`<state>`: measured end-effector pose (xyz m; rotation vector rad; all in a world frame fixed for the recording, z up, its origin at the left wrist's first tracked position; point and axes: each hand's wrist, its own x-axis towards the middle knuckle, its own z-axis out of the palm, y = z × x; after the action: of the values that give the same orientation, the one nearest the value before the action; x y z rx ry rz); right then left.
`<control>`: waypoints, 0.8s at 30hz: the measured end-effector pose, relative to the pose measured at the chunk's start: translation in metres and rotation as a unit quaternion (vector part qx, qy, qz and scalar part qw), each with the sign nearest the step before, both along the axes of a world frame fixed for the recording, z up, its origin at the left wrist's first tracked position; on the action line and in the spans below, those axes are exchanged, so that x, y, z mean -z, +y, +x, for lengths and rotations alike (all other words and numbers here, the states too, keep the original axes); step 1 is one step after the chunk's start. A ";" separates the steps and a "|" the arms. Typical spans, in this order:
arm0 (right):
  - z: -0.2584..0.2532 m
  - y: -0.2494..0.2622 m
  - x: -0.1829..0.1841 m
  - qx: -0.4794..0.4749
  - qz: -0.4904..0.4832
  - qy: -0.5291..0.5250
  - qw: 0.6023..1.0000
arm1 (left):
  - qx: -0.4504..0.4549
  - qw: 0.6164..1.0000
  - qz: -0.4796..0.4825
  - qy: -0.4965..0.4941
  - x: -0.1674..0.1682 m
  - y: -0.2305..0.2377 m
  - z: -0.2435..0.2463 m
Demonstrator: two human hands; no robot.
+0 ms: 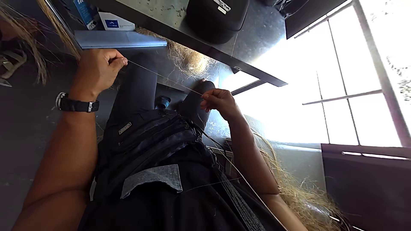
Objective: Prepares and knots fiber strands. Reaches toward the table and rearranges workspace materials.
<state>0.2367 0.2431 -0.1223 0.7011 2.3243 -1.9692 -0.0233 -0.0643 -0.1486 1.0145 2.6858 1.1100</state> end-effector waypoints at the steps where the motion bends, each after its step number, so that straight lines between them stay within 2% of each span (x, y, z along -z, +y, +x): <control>1: 0.004 -0.002 0.001 0.006 -0.007 0.002 1.000 | 0.000 1.000 0.003 0.004 -0.001 0.003 0.002; 9: 0.023 -0.005 0.032 0.036 -0.116 0.034 0.992 | -0.011 0.998 0.011 0.062 -0.010 0.029 0.008; 16: 0.016 0.017 0.036 0.031 -0.102 0.027 0.994 | -0.047 0.993 -0.070 0.083 -0.020 0.041 0.013; 20: 0.016 0.016 0.033 0.065 -0.127 0.018 0.990 | 0.000 0.984 -0.159 0.085 -0.027 0.050 0.013; 24: 0.015 0.016 0.031 0.078 -0.151 0.020 0.985 | 0.096 0.981 -0.093 0.141 -0.056 0.079 0.033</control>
<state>0.2518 0.2593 -0.1535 0.8438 1.9769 -2.3524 0.0101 0.0151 -0.0923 1.4534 2.7546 0.7125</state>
